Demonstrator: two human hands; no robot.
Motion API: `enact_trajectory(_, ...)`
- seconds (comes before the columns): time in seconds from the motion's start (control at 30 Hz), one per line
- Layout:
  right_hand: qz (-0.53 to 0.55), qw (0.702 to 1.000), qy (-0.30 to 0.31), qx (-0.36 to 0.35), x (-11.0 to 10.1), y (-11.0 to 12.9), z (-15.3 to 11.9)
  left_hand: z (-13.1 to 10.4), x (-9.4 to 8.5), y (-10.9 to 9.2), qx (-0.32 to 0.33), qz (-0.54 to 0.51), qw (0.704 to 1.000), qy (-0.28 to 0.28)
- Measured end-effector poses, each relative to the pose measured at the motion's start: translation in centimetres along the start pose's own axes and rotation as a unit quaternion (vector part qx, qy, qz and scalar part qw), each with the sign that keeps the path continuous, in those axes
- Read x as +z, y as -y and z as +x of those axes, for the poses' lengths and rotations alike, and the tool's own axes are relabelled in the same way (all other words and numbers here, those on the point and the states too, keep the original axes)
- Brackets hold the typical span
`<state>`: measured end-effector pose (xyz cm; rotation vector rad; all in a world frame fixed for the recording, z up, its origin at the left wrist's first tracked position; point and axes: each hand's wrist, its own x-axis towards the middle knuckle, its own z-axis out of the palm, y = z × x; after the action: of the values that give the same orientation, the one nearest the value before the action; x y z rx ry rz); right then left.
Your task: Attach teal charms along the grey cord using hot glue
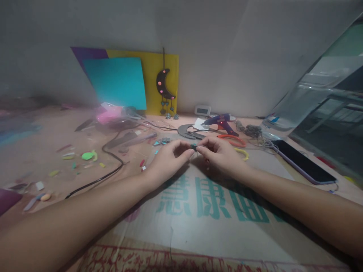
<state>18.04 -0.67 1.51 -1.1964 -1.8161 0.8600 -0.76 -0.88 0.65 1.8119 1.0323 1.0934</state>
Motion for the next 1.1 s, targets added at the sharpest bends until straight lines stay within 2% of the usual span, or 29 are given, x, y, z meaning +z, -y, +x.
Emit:
enact_trajectory(0.17,-0.076,0.997,-0.002,-0.031,0.1,0.5,-0.2,0.1,0.0,0.1,-0.03,-0.027,0.999,-0.001)
enact_trajectory(0.43,-0.06,0.997,0.021,-0.037,0.2,0.6,-0.5,0.2,0.0,-0.2,-0.046,-0.002,0.999,-0.01)
enact_trajectory(0.53,-0.102,0.991,0.007,-0.089,-0.1,0.4,-0.4,0.1,0.0,-0.1,-0.047,0.007,0.999,-0.018)
enact_trajectory(0.63,-0.171,0.972,-0.018,-0.16,-0.6,0.3,-0.3,0.0,0.0,0.1,-0.037,0.027,0.999,-0.024)
enact_trajectory(0.8,-0.207,0.951,-0.029,-0.229,-0.6,0.7,0.0,-0.2,0.1,-0.2,0.004,0.078,0.997,0.019)
enact_trajectory(1.0,-0.172,0.973,-0.027,-0.152,-0.2,0.9,0.1,-0.5,0.0,-0.6,0.028,0.078,0.996,0.042)
enact_trajectory(1.1,-0.114,0.987,-0.03,-0.112,0.0,0.6,0.1,-0.4,0.0,-0.3,0.031,0.062,0.997,0.045)
